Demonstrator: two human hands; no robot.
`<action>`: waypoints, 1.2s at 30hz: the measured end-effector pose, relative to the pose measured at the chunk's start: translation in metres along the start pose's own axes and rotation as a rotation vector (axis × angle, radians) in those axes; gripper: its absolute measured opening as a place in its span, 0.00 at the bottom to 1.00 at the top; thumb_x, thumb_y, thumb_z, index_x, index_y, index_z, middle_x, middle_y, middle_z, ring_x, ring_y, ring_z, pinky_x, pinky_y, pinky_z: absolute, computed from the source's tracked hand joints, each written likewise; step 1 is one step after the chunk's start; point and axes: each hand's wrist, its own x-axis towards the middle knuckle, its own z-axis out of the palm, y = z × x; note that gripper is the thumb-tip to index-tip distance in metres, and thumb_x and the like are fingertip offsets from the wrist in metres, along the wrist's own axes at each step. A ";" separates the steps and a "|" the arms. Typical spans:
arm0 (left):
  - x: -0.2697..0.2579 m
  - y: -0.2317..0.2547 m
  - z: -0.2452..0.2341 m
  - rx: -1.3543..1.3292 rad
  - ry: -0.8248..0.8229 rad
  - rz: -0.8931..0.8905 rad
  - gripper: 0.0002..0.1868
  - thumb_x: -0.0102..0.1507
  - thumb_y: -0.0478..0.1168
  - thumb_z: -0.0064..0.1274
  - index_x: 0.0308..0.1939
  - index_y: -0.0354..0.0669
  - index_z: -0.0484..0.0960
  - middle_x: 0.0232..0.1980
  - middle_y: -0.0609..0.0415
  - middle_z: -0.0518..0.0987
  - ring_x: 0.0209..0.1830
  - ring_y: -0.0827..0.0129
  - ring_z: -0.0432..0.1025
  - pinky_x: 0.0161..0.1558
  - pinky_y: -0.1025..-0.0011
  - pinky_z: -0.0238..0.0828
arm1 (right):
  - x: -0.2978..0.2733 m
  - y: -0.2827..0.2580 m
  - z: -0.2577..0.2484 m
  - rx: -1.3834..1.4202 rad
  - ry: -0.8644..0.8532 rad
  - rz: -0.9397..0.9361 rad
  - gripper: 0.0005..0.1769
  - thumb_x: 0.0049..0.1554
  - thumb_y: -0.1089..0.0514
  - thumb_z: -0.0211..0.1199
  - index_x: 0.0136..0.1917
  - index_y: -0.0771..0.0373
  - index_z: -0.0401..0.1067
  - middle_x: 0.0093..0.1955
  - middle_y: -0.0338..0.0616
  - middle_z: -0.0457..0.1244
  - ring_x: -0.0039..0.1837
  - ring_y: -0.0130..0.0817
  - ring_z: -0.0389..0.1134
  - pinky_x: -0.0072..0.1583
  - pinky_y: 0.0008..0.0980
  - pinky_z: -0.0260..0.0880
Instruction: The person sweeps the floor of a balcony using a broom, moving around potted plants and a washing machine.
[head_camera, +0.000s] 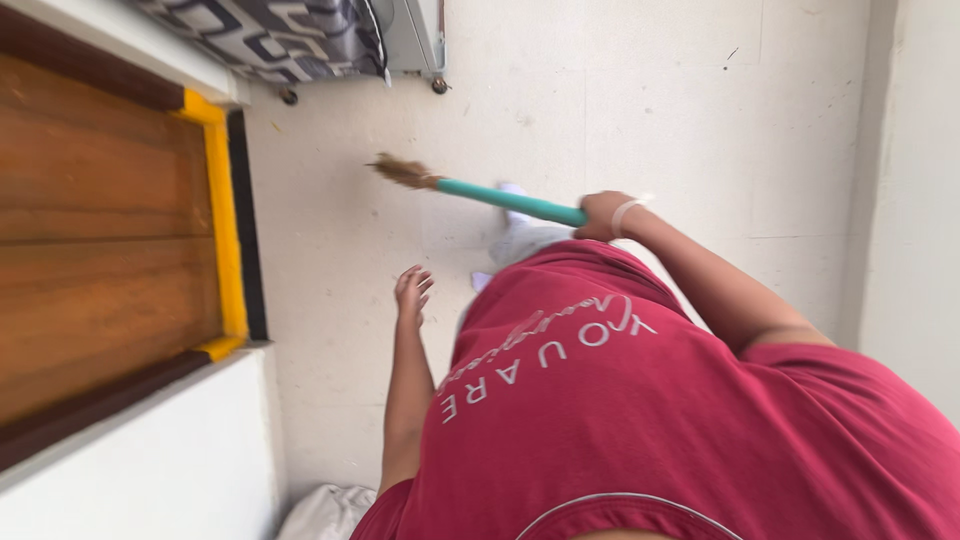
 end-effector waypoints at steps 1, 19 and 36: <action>0.005 0.011 0.013 0.018 -0.028 0.017 0.16 0.70 0.47 0.45 0.61 0.55 0.76 0.56 0.57 0.82 0.54 0.70 0.76 0.55 0.60 0.63 | -0.017 0.018 -0.001 0.048 0.008 0.071 0.28 0.50 0.40 0.67 0.56 0.60 0.79 0.49 0.53 0.72 0.53 0.48 0.74 0.60 0.44 0.72; 0.048 0.087 0.303 0.365 -0.122 0.160 0.15 0.70 0.45 0.43 0.57 0.52 0.80 0.51 0.59 0.83 0.46 0.74 0.77 0.48 0.67 0.67 | -0.070 0.388 -0.038 0.196 0.559 0.490 0.31 0.48 0.39 0.77 0.60 0.55 0.76 0.48 0.53 0.72 0.53 0.49 0.74 0.56 0.45 0.73; 0.109 0.136 0.555 0.394 -0.438 0.330 0.14 0.70 0.40 0.45 0.55 0.41 0.81 0.49 0.51 0.83 0.45 0.69 0.77 0.52 0.68 0.75 | 0.019 0.534 -0.057 0.321 0.415 0.609 0.27 0.62 0.44 0.63 0.66 0.64 0.70 0.53 0.59 0.71 0.56 0.53 0.73 0.60 0.47 0.71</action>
